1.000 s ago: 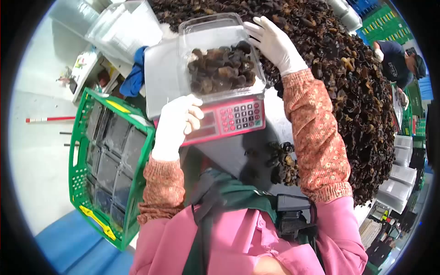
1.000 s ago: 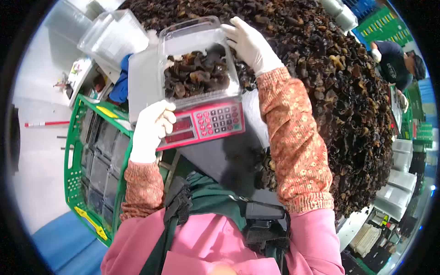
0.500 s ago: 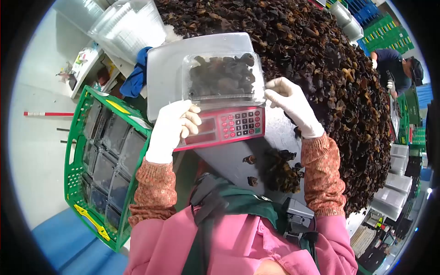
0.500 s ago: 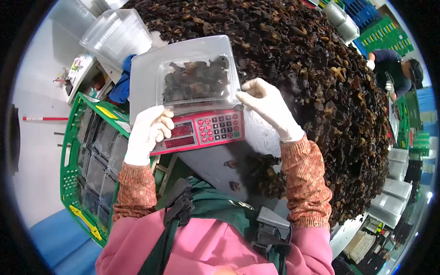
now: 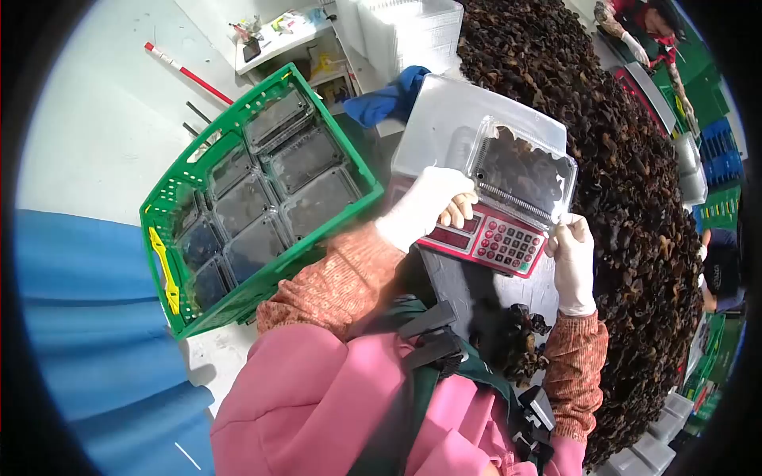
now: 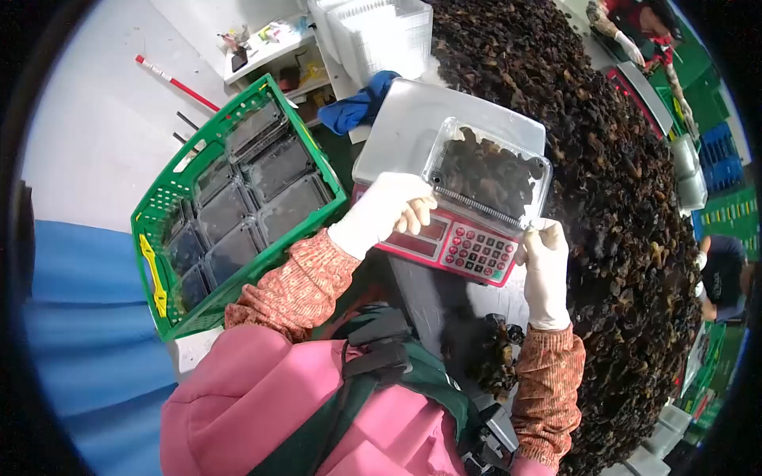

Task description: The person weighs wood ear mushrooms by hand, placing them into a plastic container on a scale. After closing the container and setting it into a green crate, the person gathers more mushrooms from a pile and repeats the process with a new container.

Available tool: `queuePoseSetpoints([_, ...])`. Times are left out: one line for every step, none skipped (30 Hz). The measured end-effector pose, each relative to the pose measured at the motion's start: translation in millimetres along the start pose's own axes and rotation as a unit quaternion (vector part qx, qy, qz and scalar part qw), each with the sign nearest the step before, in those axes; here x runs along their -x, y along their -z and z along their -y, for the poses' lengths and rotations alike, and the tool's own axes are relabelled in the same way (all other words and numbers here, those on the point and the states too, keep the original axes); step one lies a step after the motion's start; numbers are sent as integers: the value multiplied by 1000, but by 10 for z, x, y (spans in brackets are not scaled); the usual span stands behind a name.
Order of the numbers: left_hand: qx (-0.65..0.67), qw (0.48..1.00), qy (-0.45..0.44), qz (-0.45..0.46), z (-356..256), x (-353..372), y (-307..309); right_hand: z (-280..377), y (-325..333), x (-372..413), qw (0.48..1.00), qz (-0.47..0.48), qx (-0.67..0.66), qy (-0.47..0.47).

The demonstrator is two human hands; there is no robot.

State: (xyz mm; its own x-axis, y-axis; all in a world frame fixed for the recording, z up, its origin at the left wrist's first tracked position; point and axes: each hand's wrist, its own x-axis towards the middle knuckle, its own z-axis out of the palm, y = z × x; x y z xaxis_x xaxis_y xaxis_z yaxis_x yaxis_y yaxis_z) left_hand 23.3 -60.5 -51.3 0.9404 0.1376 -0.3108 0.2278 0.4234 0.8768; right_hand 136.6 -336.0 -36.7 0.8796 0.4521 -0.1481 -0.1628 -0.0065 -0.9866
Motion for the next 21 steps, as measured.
queuePoseSetpoints([-3,1000,-9,0,11,60,-17,11,-51,27,1000,-16,-3,3])
queuePoseSetpoints([-6,1000,-18,1,37,117,-26,17,-63,39,1000,-14,-6,5])
queuePoseSetpoints([-5,1000,-27,-14,24,198,-45,34,-74,56,1000,-12,-10,4])
queuePoseSetpoints([-4,999,-36,-30,-23,300,-52,83,-153,79,1000,-1,-7,24])
queuePoseSetpoints([-5,998,-44,-45,-70,406,-30,156,-281,99,999,10,-4,44])
queuePoseSetpoints([-2,996,-75,-56,-109,538,52,224,-402,113,998,20,-3,65])
queuePoseSetpoints([-14,993,-94,-69,-131,650,201,267,-495,112,994,60,18,84])
queuePoseSetpoints([2,991,-96,-98,-193,830,360,336,-647,151,991,100,2,84])
queuePoseSetpoints([-49,983,-100,-144,-274,1025,448,408,-811,204,986,141,-14,84])
queuePoseSetpoints([-29,980,-131,-146,-243,1204,705,465,-958,253,985,152,-13,79])
queuePoseSetpoints([12,973,-178,-143,-355,1450,766,495,-1048,274,984,164,-13,73])
queuePoseSetpoints([6,967,-178,-181,-345,1641,952,473,-1055,253,980,184,11,74])
queuePoseSetpoints([-234,916,-249,-209,-311,1819,1147,434,-1032,237,983,176,15,57])
queuePoseSetpoints([-14,947,-185,-262,-295,1945,1272,380,-982,225,985,167,20,39])
queuePoseSetpoints([-95,929,-194,-302,-188,2055,1522,317,-920,220,987,158,26,21])
queuePoseSetpoints([-21,937,-190,-292,-75,2117,1783,246,-843,219,988,144,44,20])
queuePoseSetpoints([53,940,-185,-281,35,2129,1998,181,-734,216,989,134,54,13])
queuePoseSetpoints([85,935,-166,-301,112,2085,2117,121,-616,223,990,124,64,6])
queuePoseSetpoints([118,928,-147,-321,189,2013,2255,87,-534,258,991,113,74,-1])
queuePoseSetpoints([74,952,-102,-278,315,1932,2604,87,-492,329,995,94,36,-6])
queuePoseSetpoints([7,960,-15,-279,295,1860,2704,67,-413,387,996,80,38,-12])
